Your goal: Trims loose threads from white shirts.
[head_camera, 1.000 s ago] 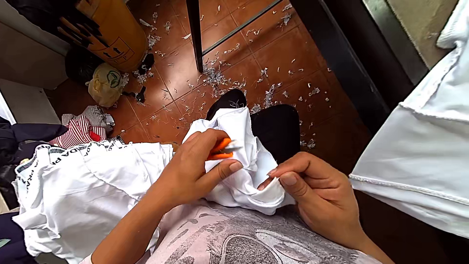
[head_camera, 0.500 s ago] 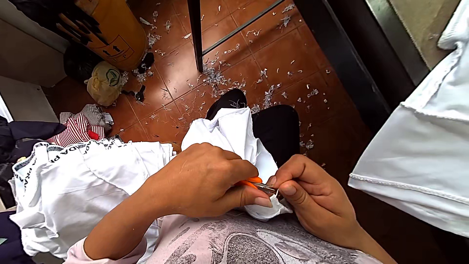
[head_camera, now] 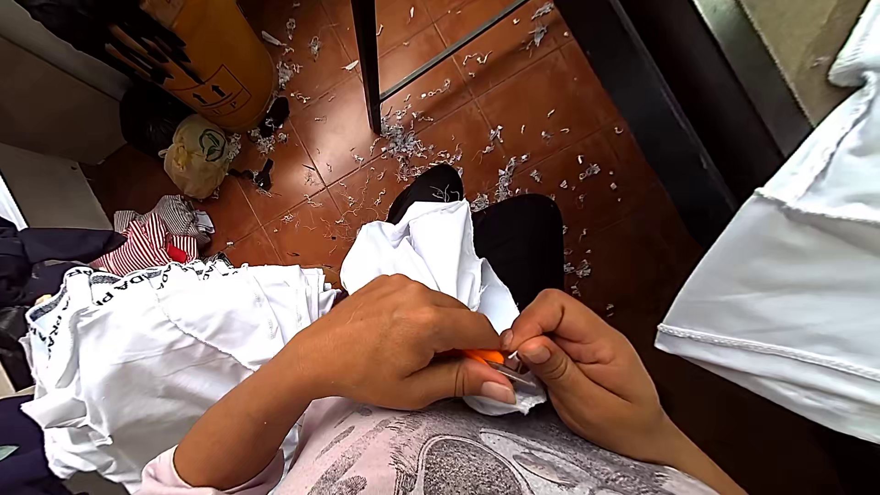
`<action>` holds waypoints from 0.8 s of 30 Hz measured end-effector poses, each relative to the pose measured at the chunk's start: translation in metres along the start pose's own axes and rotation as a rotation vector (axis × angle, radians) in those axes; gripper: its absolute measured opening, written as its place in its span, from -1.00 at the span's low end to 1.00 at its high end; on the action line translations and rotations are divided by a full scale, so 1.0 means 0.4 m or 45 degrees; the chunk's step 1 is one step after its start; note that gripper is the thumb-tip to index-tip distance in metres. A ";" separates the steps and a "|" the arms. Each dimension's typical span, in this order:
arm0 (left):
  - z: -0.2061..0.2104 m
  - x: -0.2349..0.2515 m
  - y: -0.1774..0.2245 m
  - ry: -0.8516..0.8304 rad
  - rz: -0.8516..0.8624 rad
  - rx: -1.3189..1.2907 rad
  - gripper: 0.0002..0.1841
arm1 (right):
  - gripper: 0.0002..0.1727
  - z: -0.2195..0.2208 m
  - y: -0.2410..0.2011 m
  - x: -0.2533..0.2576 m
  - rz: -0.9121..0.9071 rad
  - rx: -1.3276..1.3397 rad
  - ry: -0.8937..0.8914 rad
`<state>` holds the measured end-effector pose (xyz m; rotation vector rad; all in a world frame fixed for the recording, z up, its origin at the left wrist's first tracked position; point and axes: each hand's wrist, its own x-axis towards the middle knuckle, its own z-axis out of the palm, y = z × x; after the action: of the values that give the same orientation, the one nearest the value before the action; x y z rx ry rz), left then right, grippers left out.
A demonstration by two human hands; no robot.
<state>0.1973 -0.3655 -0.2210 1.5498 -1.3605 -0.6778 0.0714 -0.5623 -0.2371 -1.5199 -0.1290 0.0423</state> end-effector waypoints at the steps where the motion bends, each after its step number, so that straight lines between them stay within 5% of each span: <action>1: 0.012 -0.001 -0.008 -0.021 -0.004 -0.073 -0.62 | -0.80 -0.007 0.002 -0.009 0.025 -0.001 0.121; 5: 0.060 -0.023 -0.041 -0.125 -0.044 -0.436 -0.56 | -0.81 -0.127 0.064 -0.068 0.160 -0.690 0.774; 7: 0.072 -0.030 -0.048 -0.145 -0.039 -0.537 -0.55 | -0.36 -0.170 0.083 -0.095 0.379 -1.046 0.643; 8: 0.073 -0.030 -0.049 -0.153 -0.036 -0.549 -0.55 | -0.31 -0.167 0.083 -0.099 0.443 -1.037 0.584; 12: 0.070 -0.026 -0.038 -0.151 -0.031 -0.509 -0.57 | -0.68 -0.099 0.074 -0.064 0.266 -0.672 0.243; 16: 0.057 -0.037 -0.027 -0.123 -0.063 -0.433 -0.55 | -0.68 -0.073 0.086 -0.009 0.213 -0.779 -0.263; 19: 0.054 -0.053 -0.030 -0.094 -0.058 -0.444 -0.54 | -0.87 -0.062 0.112 0.008 -0.057 -0.946 -0.267; 24: 0.051 -0.078 -0.038 -0.047 -0.080 -0.444 -0.51 | -0.77 -0.081 0.117 0.003 -0.309 -0.930 -0.058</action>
<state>0.1791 -0.3420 -0.2480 1.3087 -1.1518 -0.9330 0.0786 -0.5920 -0.2850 -2.2201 -0.3961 -0.1835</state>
